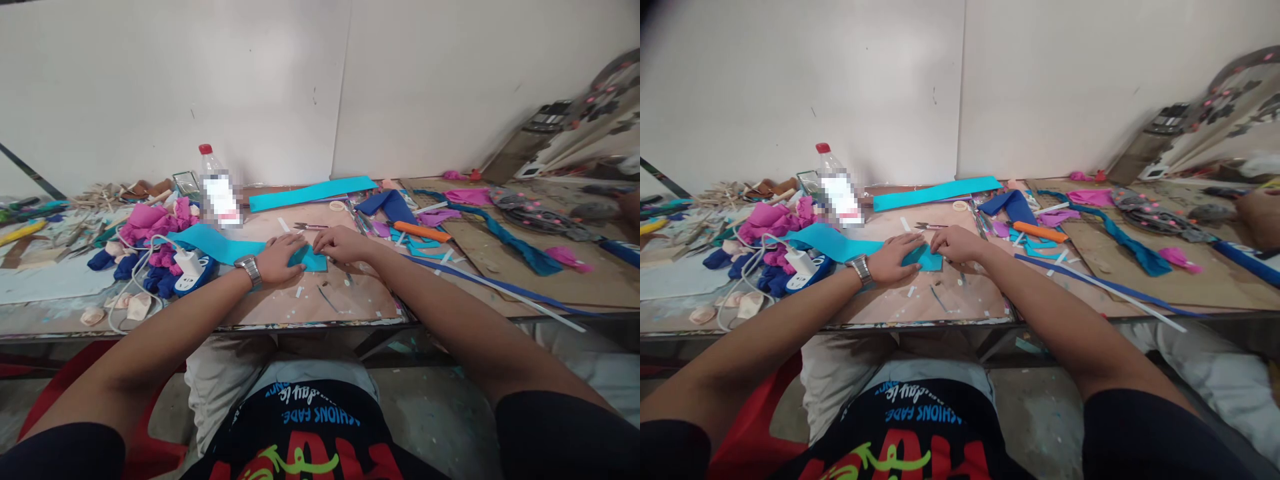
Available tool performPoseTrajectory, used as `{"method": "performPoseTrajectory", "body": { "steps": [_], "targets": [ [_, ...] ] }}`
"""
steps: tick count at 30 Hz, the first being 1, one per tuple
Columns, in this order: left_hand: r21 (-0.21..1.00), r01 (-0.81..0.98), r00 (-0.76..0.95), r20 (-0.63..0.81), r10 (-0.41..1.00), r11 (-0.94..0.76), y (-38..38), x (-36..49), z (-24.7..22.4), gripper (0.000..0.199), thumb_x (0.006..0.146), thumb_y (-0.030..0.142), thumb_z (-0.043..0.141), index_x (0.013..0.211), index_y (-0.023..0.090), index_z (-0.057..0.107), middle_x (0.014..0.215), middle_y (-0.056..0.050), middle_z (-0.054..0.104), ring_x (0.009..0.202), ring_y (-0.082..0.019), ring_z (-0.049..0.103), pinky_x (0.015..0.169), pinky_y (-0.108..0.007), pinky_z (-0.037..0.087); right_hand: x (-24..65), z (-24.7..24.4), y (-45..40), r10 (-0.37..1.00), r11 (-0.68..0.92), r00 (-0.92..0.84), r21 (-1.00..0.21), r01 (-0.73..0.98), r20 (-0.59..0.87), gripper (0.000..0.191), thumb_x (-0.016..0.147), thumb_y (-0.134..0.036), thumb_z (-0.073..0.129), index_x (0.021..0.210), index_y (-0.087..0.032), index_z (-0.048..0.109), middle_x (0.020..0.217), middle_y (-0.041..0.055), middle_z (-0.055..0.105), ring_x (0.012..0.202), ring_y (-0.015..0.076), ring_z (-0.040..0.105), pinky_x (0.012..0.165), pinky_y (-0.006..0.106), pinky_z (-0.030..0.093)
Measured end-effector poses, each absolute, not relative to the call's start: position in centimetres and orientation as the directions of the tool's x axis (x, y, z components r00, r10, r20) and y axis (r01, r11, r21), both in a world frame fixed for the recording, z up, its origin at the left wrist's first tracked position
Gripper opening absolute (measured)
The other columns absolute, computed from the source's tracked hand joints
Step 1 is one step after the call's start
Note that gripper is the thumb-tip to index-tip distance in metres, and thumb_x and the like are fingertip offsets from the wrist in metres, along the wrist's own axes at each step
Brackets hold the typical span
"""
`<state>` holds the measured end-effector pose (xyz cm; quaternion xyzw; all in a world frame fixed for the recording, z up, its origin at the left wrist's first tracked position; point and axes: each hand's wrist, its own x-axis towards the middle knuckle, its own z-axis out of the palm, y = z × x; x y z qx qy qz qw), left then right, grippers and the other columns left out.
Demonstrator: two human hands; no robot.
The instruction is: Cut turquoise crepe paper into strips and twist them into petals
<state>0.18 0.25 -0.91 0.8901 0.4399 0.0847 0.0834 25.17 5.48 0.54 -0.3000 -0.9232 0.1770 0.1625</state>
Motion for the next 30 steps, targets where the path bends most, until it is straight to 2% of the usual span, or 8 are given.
{"method": "performPoseTrajectory", "body": {
  "steps": [3,8,13,19,22,25,30],
  "targets": [
    [0.243,0.757,0.599,0.109,0.793,-0.606,0.2,0.1,-0.9,0.079,0.092,0.056,0.054,0.161,0.021,0.036,0.171,-0.012,0.031,0.158,-0.034,0.029,0.128,-0.057,0.024,25.2,0.4,5.5,0.612,0.755,-0.767,-0.431,0.494,0.192,0.029,0.082,-0.011,0.059,0.089,-0.021,0.085,0.104,0.0042,0.081,0.095,0.0199,0.074,0.093,0.031,0.056],
    [0.232,0.708,0.65,0.154,0.744,-0.667,0.1,0.1,-0.6,0.076,0.091,0.053,0.057,0.158,0.02,0.043,0.169,-0.012,0.035,0.156,-0.034,0.032,0.128,-0.056,0.025,25.2,0.2,5.7,0.611,0.756,-0.766,-0.432,0.491,0.198,0.028,0.083,-0.012,0.058,0.09,-0.02,0.084,0.106,0.0049,0.081,0.099,0.0202,0.074,0.095,0.031,0.056],
    [0.242,0.666,0.692,0.153,0.705,-0.706,0.1,0.3,-0.1,0.061,0.091,0.05,0.058,0.147,0.025,0.058,0.157,-0.008,0.054,0.149,-0.031,0.045,0.127,-0.053,0.03,25.1,0.3,5.6,0.614,0.751,-0.763,-0.447,0.487,0.2,0.029,0.082,-0.011,0.058,0.089,-0.02,0.084,0.106,0.0051,0.081,0.098,0.0202,0.074,0.094,0.031,0.056],
    [0.276,0.636,0.706,0.171,0.688,-0.721,0.1,0.3,-0.2,0.055,0.092,0.048,0.058,0.142,0.025,0.061,0.152,-0.007,0.059,0.142,-0.029,0.052,0.124,-0.049,0.035,25.1,0.7,5.3,0.658,0.712,-0.734,-0.457,0.533,0.169,0.031,0.081,-0.011,0.056,0.093,-0.019,0.084,0.102,0.0052,0.081,0.093,0.0192,0.074,0.088,0.027,0.055],
    [0.277,0.632,0.704,0.187,0.685,-0.724,0.2,0.2,-0.4,0.055,0.092,0.048,0.059,0.142,0.026,0.06,0.15,-0.007,0.06,0.141,-0.03,0.053,0.123,-0.05,0.036,25.3,1.2,5.2,0.706,0.66,-0.7,-0.461,0.593,0.111,0.032,0.078,-0.012,0.057,0.093,-0.019,0.085,0.093,0.0029,0.082,0.083,0.0173,0.073,0.078,0.024,0.053],
    [0.275,0.617,0.716,0.193,0.671,-0.738,0.2,0.2,-0.5,0.052,0.093,0.047,0.059,0.141,0.028,0.061,0.15,-0.006,0.06,0.141,-0.031,0.053,0.121,-0.052,0.037,25.5,1.7,5.1,0.724,0.627,-0.689,-0.459,0.629,0.044,0.031,0.074,-0.011,0.056,0.085,-0.018,0.084,0.083,0.0018,0.081,0.074,0.0157,0.07,0.069,0.022,0.049],
    [0.273,0.609,0.722,0.198,0.663,-0.745,0.1,0.2,-0.5,0.049,0.095,0.046,0.057,0.14,0.028,0.063,0.15,-0.006,0.06,0.14,-0.032,0.052,0.12,-0.053,0.036,25.7,2.3,5.0,0.694,0.645,-0.72,-0.437,0.627,-0.009,0.03,0.071,-0.01,0.052,0.073,-0.018,0.081,0.074,0.001,0.078,0.068,0.0147,0.067,0.064,0.022,0.046]
  ]
}}
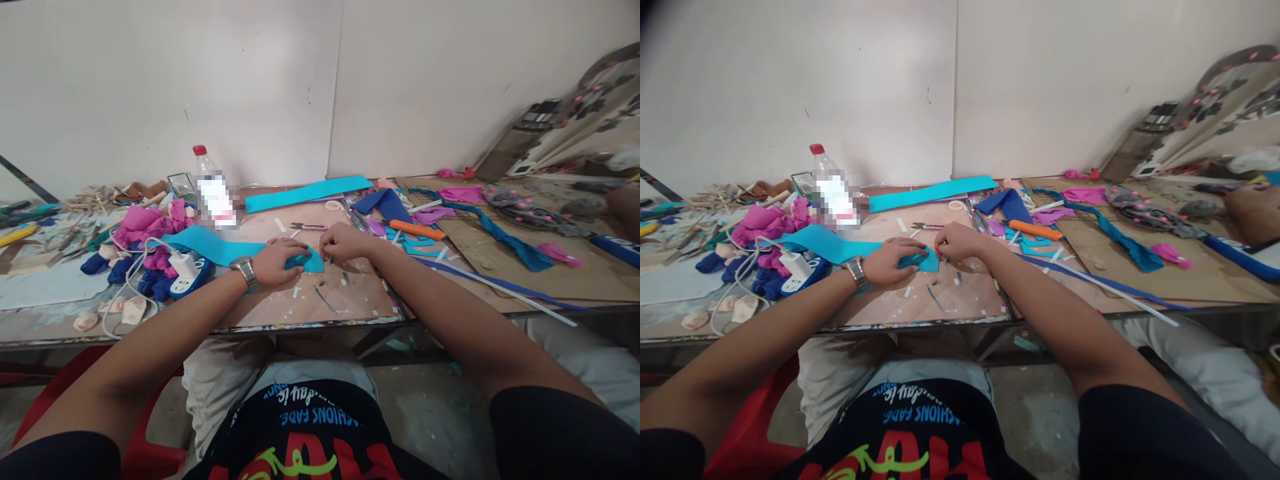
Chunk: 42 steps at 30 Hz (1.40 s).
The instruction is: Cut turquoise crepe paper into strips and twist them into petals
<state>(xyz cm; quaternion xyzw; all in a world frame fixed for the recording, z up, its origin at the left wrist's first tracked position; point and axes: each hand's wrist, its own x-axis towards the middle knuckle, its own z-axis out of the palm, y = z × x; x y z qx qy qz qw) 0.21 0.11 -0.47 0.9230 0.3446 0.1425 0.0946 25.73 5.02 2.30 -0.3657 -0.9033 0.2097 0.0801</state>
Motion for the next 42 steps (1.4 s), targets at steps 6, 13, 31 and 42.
{"method": "performPoseTrajectory", "body": {
  "steps": [6,13,31,42],
  "targets": [
    [0.275,0.597,0.729,0.206,0.652,-0.754,0.4,0.1,-0.7,0.05,0.094,0.046,0.059,0.14,0.028,0.063,0.15,-0.007,0.06,0.139,-0.032,0.053,0.119,-0.052,0.038,26.4,2.6,5.4,0.696,0.67,-0.716,-0.413,0.617,0.059,0.028,0.073,-0.012,0.06,0.09,-0.016,0.082,0.088,0.0048,0.079,0.072,0.0155,0.065,0.067,0.024,0.045],
    [0.278,0.584,0.735,0.217,0.642,-0.763,0.5,0.1,-0.8,0.051,0.094,0.047,0.058,0.14,0.026,0.063,0.149,-0.008,0.06,0.138,-0.032,0.054,0.12,-0.05,0.038,26.8,1.8,5.8,0.636,0.722,-0.768,-0.415,0.554,0.08,0.035,0.078,-0.021,0.069,0.111,-0.017,0.079,0.106,0.0086,0.078,0.081,0.0176,0.067,0.071,0.025,0.048],
    [0.275,0.609,0.719,0.206,0.664,-0.744,0.3,0.1,-0.8,0.052,0.095,0.054,0.056,0.139,0.026,0.062,0.15,-0.008,0.06,0.141,-0.031,0.053,0.122,-0.052,0.034,26.8,1.1,6.1,0.662,0.664,-0.749,-0.49,0.565,0.034,0.037,0.077,-0.018,0.066,0.112,-0.019,0.079,0.094,0.0042,0.078,0.072,0.0143,0.066,0.066,0.023,0.047],
    [0.279,0.636,0.688,0.216,0.693,-0.719,0.5,0.3,-0.8,0.047,0.097,0.056,0.056,0.134,0.029,0.067,0.146,-0.006,0.064,0.138,-0.029,0.056,0.12,-0.051,0.036,26.7,1.3,5.9,0.645,0.662,-0.764,-0.518,0.542,0.025,0.039,0.076,-0.018,0.067,0.114,-0.017,0.079,0.088,0.0041,0.077,0.071,0.0143,0.065,0.065,0.022,0.048]
  ]
}}
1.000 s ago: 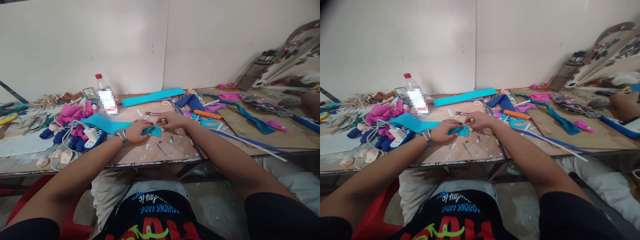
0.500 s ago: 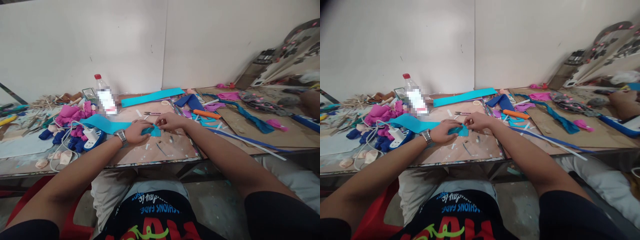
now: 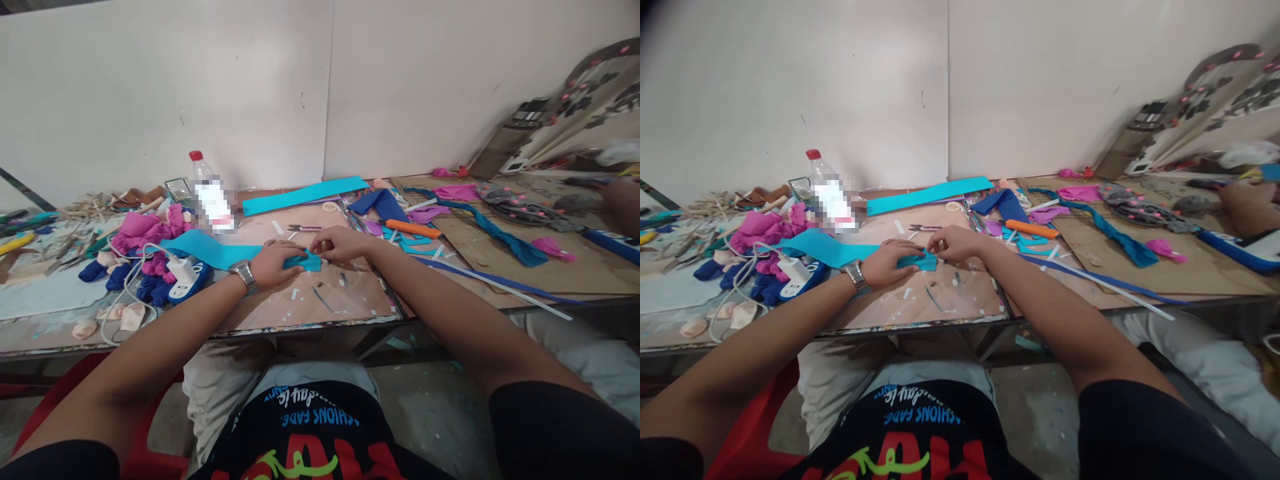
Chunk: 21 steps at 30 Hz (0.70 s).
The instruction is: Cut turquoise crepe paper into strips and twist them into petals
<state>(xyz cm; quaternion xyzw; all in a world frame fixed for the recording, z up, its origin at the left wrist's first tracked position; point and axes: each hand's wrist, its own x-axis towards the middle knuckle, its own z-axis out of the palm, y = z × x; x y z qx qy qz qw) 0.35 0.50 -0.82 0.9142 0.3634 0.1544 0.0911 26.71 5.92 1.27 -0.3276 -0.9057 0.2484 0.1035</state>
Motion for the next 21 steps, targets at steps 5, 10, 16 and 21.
{"method": "performPoseTrajectory", "body": {
  "steps": [5,10,16,21],
  "targets": [
    [0.297,0.656,0.658,0.227,0.718,-0.694,0.75,0.41,-1.11,0.039,0.099,0.047,0.054,0.129,0.029,0.071,0.141,-0.005,0.068,0.137,-0.027,0.058,0.12,-0.049,0.037,26.73,1.3,5.89,0.638,0.659,-0.77,-0.533,0.531,0.022,0.04,0.076,-0.017,0.067,0.115,-0.017,0.078,0.087,0.0033,0.075,0.071,0.0136,0.065,0.065,0.022,0.047],
    [0.308,0.671,0.639,0.22,0.737,-0.674,0.75,0.54,-0.85,0.037,0.105,0.039,0.043,0.128,0.031,0.071,0.137,-0.003,0.071,0.13,-0.026,0.063,0.115,-0.048,0.04,26.61,1.52,5.61,0.648,0.624,-0.761,-0.564,0.542,-0.014,0.04,0.078,-0.023,0.071,0.117,-0.018,0.077,0.081,0.0016,0.072,0.07,0.0137,0.064,0.064,0.022,0.045],
    [0.359,0.66,0.622,0.233,0.748,-0.66,0.55,0.61,-0.42,0.039,0.106,0.038,0.042,0.131,0.03,0.07,0.133,-0.002,0.073,0.124,-0.024,0.067,0.113,-0.045,0.043,26.28,1.75,5.31,0.653,0.603,-0.757,-0.591,0.536,-0.021,0.051,0.074,-0.039,0.083,0.121,-0.02,0.075,0.083,0.0007,0.072,0.073,0.0146,0.064,0.065,0.023,0.045],
    [0.424,0.635,0.584,0.285,0.76,-0.646,0.51,0.5,-0.33,0.042,0.106,0.042,0.041,0.13,0.026,0.072,0.129,-0.004,0.075,0.119,-0.026,0.07,0.108,-0.043,0.049,26.42,1.64,5.55,0.652,0.59,-0.757,-0.599,0.542,-0.044,0.064,0.071,-0.043,0.087,0.13,-0.023,0.071,0.09,0.0012,0.075,0.074,0.0153,0.066,0.067,0.024,0.046]
  ]
}}
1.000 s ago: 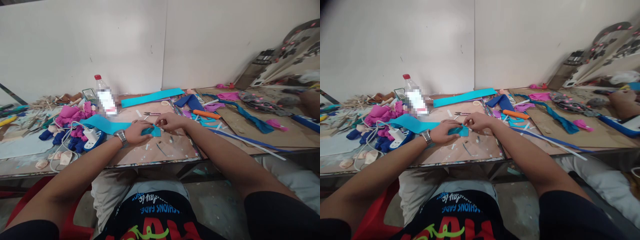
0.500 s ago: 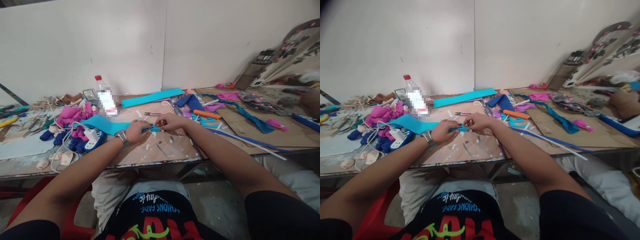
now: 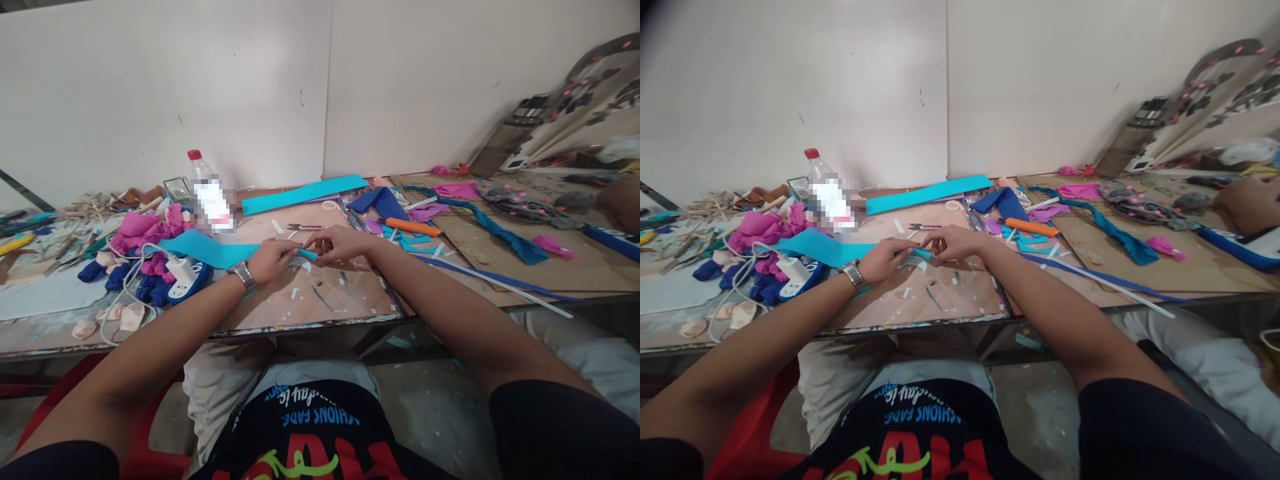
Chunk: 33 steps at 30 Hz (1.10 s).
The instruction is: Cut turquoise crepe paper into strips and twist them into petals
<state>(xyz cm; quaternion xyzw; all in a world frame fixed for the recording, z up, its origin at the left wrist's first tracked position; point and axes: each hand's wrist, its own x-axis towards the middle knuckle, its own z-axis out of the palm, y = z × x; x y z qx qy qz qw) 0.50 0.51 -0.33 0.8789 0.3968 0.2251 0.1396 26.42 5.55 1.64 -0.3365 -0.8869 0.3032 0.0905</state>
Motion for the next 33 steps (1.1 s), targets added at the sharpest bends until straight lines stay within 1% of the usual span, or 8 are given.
{"method": "performPoseTrajectory", "body": {
  "steps": [3,6,8,12,16,21,27,33],
  "targets": [
    [0.457,0.609,0.557,0.336,0.76,-0.648,0.4,0.5,-0.1,0.045,0.106,0.042,0.039,0.133,0.024,0.071,0.129,-0.005,0.075,0.118,-0.026,0.07,0.104,-0.042,0.052,26.5,1.7,5.5,0.658,0.594,-0.753,-0.594,0.543,-0.03,0.065,0.071,-0.036,0.085,0.133,-0.023,0.068,0.091,0.0015,0.077,0.076,0.0161,0.068,0.067,0.024,0.047],
    [0.461,0.596,0.554,0.356,0.753,-0.657,0.3,0.6,0.1,0.046,0.106,0.042,0.039,0.134,0.023,0.071,0.127,-0.006,0.076,0.116,-0.027,0.071,0.102,-0.042,0.053,26.3,1.9,5.1,0.683,0.575,-0.731,-0.605,0.551,-0.016,0.055,0.076,-0.022,0.073,0.131,-0.022,0.068,0.084,0.0,0.078,0.072,0.0148,0.068,0.067,0.023,0.047],
    [0.446,0.591,0.576,0.351,0.738,-0.672,0.2,0.6,0.2,0.045,0.106,0.041,0.04,0.134,0.024,0.071,0.124,-0.006,0.077,0.113,-0.027,0.072,0.101,-0.042,0.054,26.1,2.1,4.8,0.703,0.545,-0.711,-0.631,0.552,-0.016,0.051,0.077,-0.016,0.065,0.128,-0.021,0.069,0.079,-0.001,0.077,0.067,0.0135,0.068,0.064,0.022,0.047],
    [0.392,0.582,0.624,0.346,0.701,-0.712,0.1,0.8,0.2,0.044,0.105,0.045,0.042,0.132,0.027,0.07,0.127,-0.004,0.076,0.116,-0.026,0.07,0.104,-0.043,0.052,25.8,1.9,4.6,0.74,0.475,-0.672,-0.679,0.56,-0.036,0.043,0.074,-0.015,0.06,0.115,-0.019,0.073,0.077,-0.0013,0.076,0.063,0.0121,0.067,0.059,0.02,0.047],
    [0.379,0.556,0.653,0.352,0.671,-0.74,-0.1,0.7,0.1,0.047,0.103,0.051,0.045,0.134,0.024,0.069,0.133,-0.006,0.073,0.121,-0.027,0.068,0.108,-0.044,0.05,26.0,1.4,5.3,0.755,0.512,-0.656,-0.641,0.572,0.017,0.033,0.073,-0.016,0.062,0.102,-0.017,0.077,0.079,0.0007,0.076,0.067,0.0126,0.067,0.062,0.02,0.048],
    [0.391,0.541,0.67,0.335,0.663,-0.745,-0.1,0.6,0.1,0.046,0.102,0.053,0.046,0.128,0.024,0.072,0.13,-0.007,0.074,0.122,-0.027,0.067,0.108,-0.045,0.051,26.3,1.0,6.1,0.753,0.548,-0.657,-0.577,0.605,0.027,0.038,0.074,-0.015,0.06,0.106,-0.018,0.08,0.078,0.0009,0.076,0.066,0.0131,0.066,0.062,0.02,0.047],
    [0.368,0.522,0.703,0.325,0.632,-0.769,0.2,0.6,-0.5,0.044,0.101,0.053,0.049,0.126,0.026,0.073,0.133,-0.008,0.072,0.127,-0.027,0.064,0.113,-0.046,0.049,26.2,1.1,6.0,0.749,0.576,-0.66,-0.552,0.604,0.06,0.039,0.074,-0.015,0.057,0.102,-0.018,0.083,0.084,0.002,0.08,0.07,0.0142,0.067,0.064,0.021,0.048],
    [0.262,0.566,0.726,0.291,0.623,-0.782,0.3,0.5,-0.7,0.045,0.101,0.051,0.05,0.128,0.023,0.073,0.14,-0.011,0.067,0.13,-0.03,0.06,0.116,-0.051,0.044,26.1,1.3,5.8,0.722,0.606,-0.689,-0.536,0.587,0.063,0.036,0.076,-0.013,0.057,0.099,-0.018,0.084,0.092,0.0036,0.081,0.079,0.0157,0.07,0.071,0.022,0.051]
  ]
}}
